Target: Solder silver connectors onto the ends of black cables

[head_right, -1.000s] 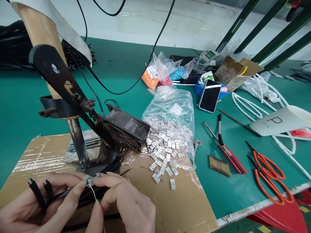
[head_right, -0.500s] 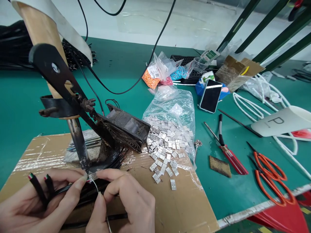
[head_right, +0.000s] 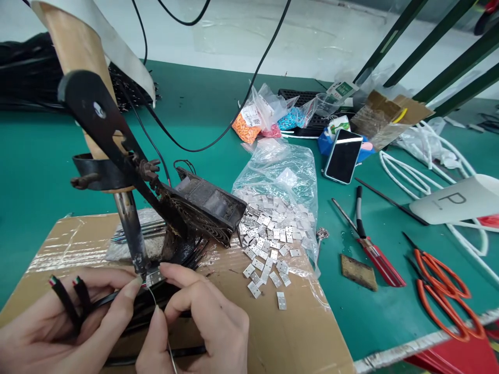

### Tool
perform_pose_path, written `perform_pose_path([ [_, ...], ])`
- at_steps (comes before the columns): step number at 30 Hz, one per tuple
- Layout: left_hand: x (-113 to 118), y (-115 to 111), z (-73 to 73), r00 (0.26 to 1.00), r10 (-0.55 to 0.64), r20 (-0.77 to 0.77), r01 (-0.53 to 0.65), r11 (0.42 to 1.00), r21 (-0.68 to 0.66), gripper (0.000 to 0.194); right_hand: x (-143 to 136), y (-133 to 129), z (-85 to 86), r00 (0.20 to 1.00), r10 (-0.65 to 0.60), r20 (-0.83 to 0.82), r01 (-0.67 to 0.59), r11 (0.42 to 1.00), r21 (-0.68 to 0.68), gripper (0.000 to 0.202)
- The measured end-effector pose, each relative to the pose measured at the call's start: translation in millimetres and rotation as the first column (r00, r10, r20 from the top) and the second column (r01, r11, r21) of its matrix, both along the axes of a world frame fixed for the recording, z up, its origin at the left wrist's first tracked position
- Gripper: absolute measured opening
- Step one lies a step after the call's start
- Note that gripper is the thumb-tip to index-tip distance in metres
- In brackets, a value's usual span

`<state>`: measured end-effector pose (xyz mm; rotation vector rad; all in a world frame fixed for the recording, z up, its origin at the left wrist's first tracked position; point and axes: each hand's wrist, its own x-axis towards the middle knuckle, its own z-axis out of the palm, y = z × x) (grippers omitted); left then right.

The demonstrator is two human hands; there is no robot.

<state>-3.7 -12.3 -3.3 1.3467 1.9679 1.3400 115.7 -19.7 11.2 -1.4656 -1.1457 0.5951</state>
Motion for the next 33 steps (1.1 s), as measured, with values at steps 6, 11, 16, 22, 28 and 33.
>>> perform_pose_path([
  [6,5,6,4.7,0.999,-0.018,0.044,0.018,1.0,0.002,0.007,3,2,0.1,0.999,0.039,-0.021,-0.04,0.999,-0.024,0.018],
  [11,5,6,5.2,1.0,-0.009,-0.002,0.009,0.999,0.044,0.006,1,2,0.1,0.998,0.013,-0.053,-0.015,0.999,-0.031,0.017],
  [16,13,12,15.2,0.999,0.007,-0.052,-0.006,1.0,0.027,0.018,3,2,3.8,0.996,0.053,-0.077,-0.054,0.998,-0.02,0.018],
  [22,20,21,27.1,0.998,-0.001,-0.06,0.003,1.0,0.026,0.025,2,2,4.7,0.995,0.046,-0.09,-0.048,0.999,-0.019,0.018],
  [28,9,10,16.0,0.999,0.019,-0.038,-0.018,0.999,0.026,0.01,1,3,3.3,0.997,0.015,-0.076,-0.014,1.0,0.013,0.018],
  [33,5,4,9.1,0.999,-0.006,-0.036,0.008,0.998,0.059,0.008,7,5,5.8,0.991,0.113,-0.069,-0.112,0.993,0.022,0.019],
])
